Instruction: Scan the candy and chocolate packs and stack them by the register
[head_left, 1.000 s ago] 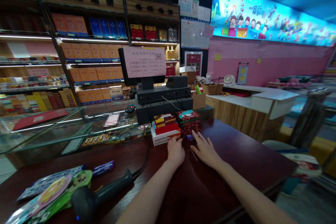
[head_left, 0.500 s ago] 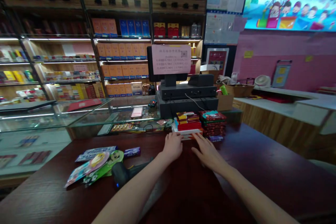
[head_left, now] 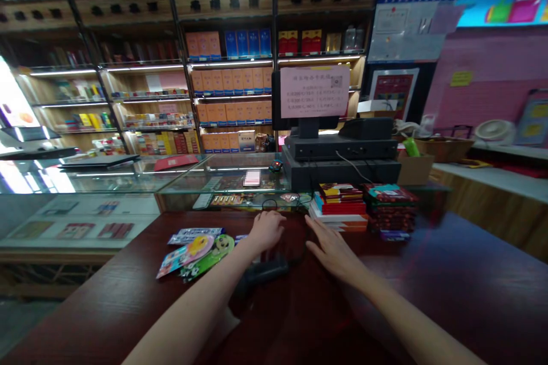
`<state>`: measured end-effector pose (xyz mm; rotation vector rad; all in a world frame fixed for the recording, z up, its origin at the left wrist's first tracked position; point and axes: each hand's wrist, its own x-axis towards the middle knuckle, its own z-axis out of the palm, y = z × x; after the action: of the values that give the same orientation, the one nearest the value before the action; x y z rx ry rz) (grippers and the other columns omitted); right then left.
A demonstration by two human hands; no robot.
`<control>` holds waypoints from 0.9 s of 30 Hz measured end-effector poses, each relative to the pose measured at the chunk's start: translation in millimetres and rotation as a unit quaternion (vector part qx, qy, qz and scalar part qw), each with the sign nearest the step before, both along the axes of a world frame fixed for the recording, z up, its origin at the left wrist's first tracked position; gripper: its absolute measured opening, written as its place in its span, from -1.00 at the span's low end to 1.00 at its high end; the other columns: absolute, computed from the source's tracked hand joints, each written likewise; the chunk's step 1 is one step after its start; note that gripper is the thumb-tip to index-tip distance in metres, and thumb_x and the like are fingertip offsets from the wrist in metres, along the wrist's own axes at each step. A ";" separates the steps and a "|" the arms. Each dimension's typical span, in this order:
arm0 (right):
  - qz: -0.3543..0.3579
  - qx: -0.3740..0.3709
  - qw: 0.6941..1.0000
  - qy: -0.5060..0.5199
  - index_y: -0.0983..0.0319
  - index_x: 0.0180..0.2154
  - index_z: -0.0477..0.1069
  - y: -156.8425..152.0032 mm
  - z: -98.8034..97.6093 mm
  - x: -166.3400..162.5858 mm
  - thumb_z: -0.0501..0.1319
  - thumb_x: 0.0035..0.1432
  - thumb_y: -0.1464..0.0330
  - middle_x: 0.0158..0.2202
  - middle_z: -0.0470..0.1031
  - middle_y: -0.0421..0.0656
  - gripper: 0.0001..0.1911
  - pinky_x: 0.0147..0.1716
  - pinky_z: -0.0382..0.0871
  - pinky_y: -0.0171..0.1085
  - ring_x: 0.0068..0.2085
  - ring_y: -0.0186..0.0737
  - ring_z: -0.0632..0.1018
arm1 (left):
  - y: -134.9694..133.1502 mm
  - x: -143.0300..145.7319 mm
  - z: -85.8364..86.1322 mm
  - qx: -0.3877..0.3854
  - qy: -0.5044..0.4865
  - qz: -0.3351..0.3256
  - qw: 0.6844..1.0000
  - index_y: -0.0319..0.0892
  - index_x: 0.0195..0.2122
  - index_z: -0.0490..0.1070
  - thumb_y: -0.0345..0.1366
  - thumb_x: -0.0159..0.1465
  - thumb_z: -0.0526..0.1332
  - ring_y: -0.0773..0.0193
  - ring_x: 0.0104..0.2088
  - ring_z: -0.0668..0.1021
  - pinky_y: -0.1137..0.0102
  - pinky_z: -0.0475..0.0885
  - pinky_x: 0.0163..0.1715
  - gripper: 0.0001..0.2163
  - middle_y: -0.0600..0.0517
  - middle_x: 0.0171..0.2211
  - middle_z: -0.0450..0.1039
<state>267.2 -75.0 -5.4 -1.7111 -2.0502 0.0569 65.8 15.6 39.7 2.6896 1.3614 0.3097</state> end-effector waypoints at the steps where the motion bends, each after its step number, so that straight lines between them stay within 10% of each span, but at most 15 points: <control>1: 0.005 -0.003 1.000 0.003 0.22 0.39 -0.02 2.6 0.8 -5.8 0.00 0.28 0.26 0.38 0.16 0.00 -0.32 0.32 0.09 0.02 0.39 -0.07 0.14 | 2.2 -7.7 0.0 -0.002 0.004 0.006 1.000 -0.01 0.10 0.46 -0.32 0.27 0.11 0.08 0.12 0.46 0.17 0.30 0.18 -0.62 0.01 0.14 0.46; 15: 0.083 -0.070 0.994 0.030 0.22 0.38 0.00 31.2 9.8 -83.9 -0.03 0.32 0.25 0.32 0.28 -0.05 -0.36 0.33 0.00 0.02 0.41 -0.13 0.09 | 15.5 -100.7 0.0 0.006 0.054 0.086 0.995 0.16 0.05 0.48 -0.23 0.29 0.12 0.01 0.12 0.45 0.00 0.20 0.20 -0.68 0.07 0.10 0.50; 27: 0.082 -0.112 0.990 0.026 0.22 0.37 0.05 42.0 13.2 -115.6 -0.05 0.35 0.26 0.29 0.33 -0.03 -0.40 0.33 0.00 0.00 0.39 -0.09 0.16 | 8.7 -121.1 3.5 0.010 0.088 0.085 0.992 0.01 -0.04 0.51 -0.13 0.43 -0.07 -0.05 0.04 0.52 -0.21 0.02 0.21 -0.65 -0.08 -0.06 0.59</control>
<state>151.6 -33.0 7.8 -1.6438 -2.2105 0.3943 -55.3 24.3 43.2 2.6771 1.6489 0.1025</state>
